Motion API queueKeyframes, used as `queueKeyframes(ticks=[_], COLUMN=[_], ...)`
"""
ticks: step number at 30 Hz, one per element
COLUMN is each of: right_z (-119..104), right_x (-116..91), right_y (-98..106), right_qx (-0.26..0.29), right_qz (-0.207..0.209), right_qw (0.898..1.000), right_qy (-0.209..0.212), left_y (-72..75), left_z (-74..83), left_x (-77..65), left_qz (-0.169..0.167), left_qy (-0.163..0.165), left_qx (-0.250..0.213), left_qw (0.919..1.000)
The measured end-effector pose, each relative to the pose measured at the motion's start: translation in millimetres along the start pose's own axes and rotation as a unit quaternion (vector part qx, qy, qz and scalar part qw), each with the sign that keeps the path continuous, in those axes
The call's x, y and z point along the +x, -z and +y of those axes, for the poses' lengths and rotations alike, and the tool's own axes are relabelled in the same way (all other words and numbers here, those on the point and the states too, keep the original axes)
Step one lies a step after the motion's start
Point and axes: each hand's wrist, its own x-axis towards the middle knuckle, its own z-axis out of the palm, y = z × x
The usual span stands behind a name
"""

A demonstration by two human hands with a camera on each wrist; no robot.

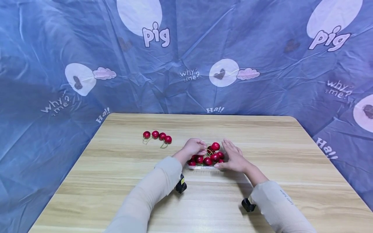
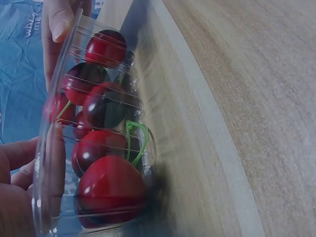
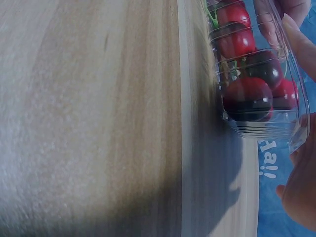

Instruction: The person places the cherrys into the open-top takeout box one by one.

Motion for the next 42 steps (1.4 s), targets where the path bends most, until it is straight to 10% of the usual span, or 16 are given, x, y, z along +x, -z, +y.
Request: queueKeyframes(ticks=[18,42], right_z=[-2.0,-1.2], right_x=[-0.3,-0.1], right_y=[-0.7,1.0], right_qx=[-0.005,-0.006], right_qz=[0.003,-0.002], right_qw=[1.000,1.000], right_qy=[0.007,-0.001], left_y=[-11.2,-12.5], left_z=[-4.5,1.5], left_x=[10.5,8.3], left_qz=[0.065,0.072], left_qy=[-0.012,-0.001], left_qx=[0.017,0.029], left_qw=[0.9976,0.9970])
